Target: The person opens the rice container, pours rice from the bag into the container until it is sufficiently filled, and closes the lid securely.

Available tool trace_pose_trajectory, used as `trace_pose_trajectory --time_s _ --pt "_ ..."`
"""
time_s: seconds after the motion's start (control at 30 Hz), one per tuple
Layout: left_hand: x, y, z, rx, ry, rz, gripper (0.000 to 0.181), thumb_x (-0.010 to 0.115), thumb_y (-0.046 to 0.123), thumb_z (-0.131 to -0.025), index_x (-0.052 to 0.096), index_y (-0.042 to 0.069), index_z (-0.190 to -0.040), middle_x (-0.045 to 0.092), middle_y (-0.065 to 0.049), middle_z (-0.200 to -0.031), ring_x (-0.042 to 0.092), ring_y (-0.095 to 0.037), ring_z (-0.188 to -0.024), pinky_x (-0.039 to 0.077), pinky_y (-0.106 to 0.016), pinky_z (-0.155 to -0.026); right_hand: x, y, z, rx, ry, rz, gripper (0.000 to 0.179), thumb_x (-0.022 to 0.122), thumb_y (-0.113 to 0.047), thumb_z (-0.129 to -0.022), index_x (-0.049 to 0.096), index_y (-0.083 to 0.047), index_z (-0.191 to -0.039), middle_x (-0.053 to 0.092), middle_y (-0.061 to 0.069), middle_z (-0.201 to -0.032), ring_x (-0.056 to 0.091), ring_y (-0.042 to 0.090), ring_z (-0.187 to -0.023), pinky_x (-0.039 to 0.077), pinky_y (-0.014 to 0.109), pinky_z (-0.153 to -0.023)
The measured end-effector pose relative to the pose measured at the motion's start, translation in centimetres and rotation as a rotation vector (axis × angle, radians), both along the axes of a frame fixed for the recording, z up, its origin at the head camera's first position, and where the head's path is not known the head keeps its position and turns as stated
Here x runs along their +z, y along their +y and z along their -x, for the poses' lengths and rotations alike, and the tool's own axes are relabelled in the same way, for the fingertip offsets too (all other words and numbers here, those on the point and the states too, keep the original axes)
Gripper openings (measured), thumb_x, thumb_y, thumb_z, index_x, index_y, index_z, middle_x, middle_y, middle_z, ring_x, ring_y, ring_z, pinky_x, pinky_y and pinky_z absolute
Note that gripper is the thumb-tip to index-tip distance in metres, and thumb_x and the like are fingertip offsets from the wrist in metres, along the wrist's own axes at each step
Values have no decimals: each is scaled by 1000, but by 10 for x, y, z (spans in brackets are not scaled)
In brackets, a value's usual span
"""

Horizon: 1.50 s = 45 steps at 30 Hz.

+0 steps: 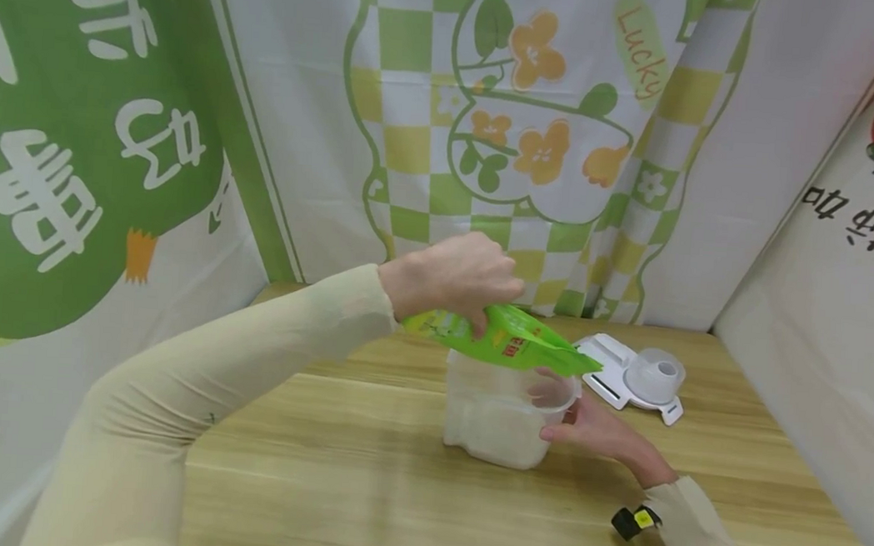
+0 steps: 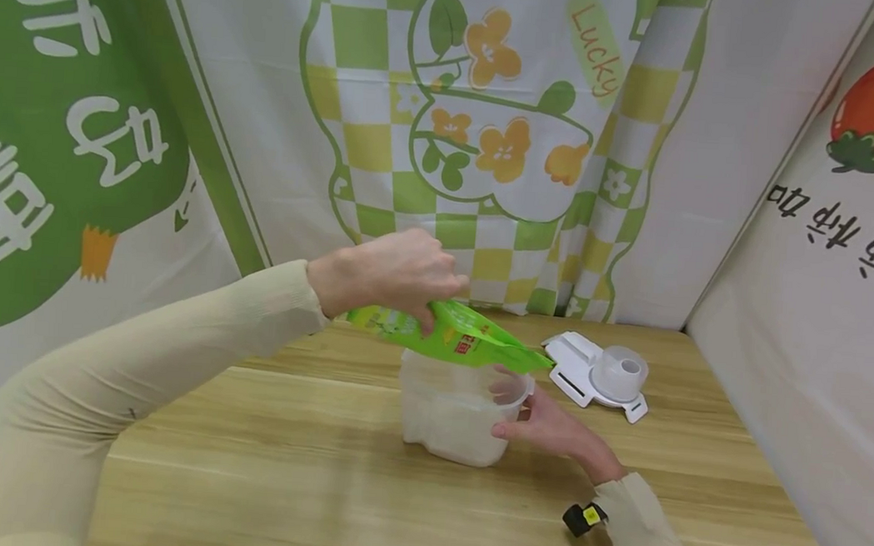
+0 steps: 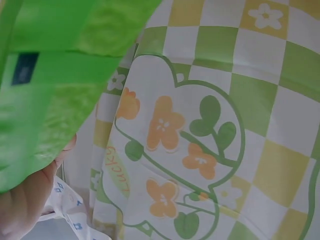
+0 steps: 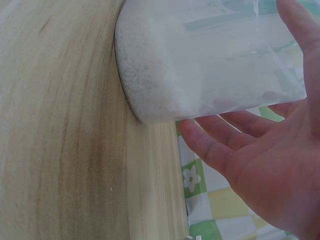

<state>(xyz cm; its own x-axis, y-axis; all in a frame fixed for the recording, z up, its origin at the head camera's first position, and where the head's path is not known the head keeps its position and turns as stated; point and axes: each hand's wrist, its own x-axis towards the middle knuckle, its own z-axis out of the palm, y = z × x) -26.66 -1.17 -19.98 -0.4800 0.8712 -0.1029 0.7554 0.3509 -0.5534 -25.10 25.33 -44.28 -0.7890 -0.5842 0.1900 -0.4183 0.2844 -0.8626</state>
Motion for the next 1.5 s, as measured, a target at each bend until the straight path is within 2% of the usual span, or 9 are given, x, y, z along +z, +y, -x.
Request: trace_pose_trajectory --time_s 0.4,0.7,0.8,0.97,1.13,1.37,1.47,1.5 --pt "1 -3 1 26 -8 11 51 79 60 -70 71 17 -95 71 3 -83 54 -11 -64 54 -25 -59 -2 1 1 20 7 14 83 75 -7 -84 26 -4 -151 51 29 -138 49 50 -125 54 35 -93" --pt "1 -3 1 28 9 25 46 78 59 -72 70 16 -86 69 4 -81 50 -10 -63 53 -24 -58 -3 1 3 17 25 0 83 74 -4 -85 25 -3 -151 51 31 -137 50 50 -124 54 29 -93" --pt "1 -3 0 40 26 40 43 78 58 -72 69 17 -83 71 4 -84 54 -10 -65 54 -25 -59 -2 1 3 22 28 6 82 74 -3 -84 25 0 -150 52 32 -135 51 50 -123 53 26 -92" --pt "-2 -2 -2 88 57 81 41 81 55 -70 72 20 -89 73 3 -92 62 -11 -71 57 -28 -62 -2 -1 2 27 14 21 82 74 -4 -84 23 3 -148 50 34 -136 50 51 -123 53 25 -92" --pt "-8 1 -3 117 53 114 37 84 49 -69 73 23 -93 73 5 -94 62 -10 -73 59 -29 -66 -5 -1 0 11 -16 7 82 74 -5 -84 24 1 -149 51 32 -136 53 43 -122 53 26 -92" --pt "-9 3 -7 128 110 103 45 82 51 -68 75 22 -102 75 3 -98 67 -13 -75 59 -28 -64 -4 -1 1 19 36 11 70 73 -6 -85 35 4 -143 53 31 -134 57 27 -120 55 28 -89" --pt "-9 2 -8 120 141 86 7 75 23 -86 74 20 -91 73 4 -90 57 -8 -67 57 -25 -61 -3 0 1 17 32 -2 69 73 -5 -86 35 3 -143 52 31 -135 55 33 -122 52 26 -92" --pt "-9 2 -8 113 151 79 8 69 12 -88 71 19 -85 71 4 -85 53 -8 -65 56 -24 -59 -3 0 1 16 30 -8 69 72 -5 -86 35 1 -143 52 31 -136 55 36 -123 51 25 -94"
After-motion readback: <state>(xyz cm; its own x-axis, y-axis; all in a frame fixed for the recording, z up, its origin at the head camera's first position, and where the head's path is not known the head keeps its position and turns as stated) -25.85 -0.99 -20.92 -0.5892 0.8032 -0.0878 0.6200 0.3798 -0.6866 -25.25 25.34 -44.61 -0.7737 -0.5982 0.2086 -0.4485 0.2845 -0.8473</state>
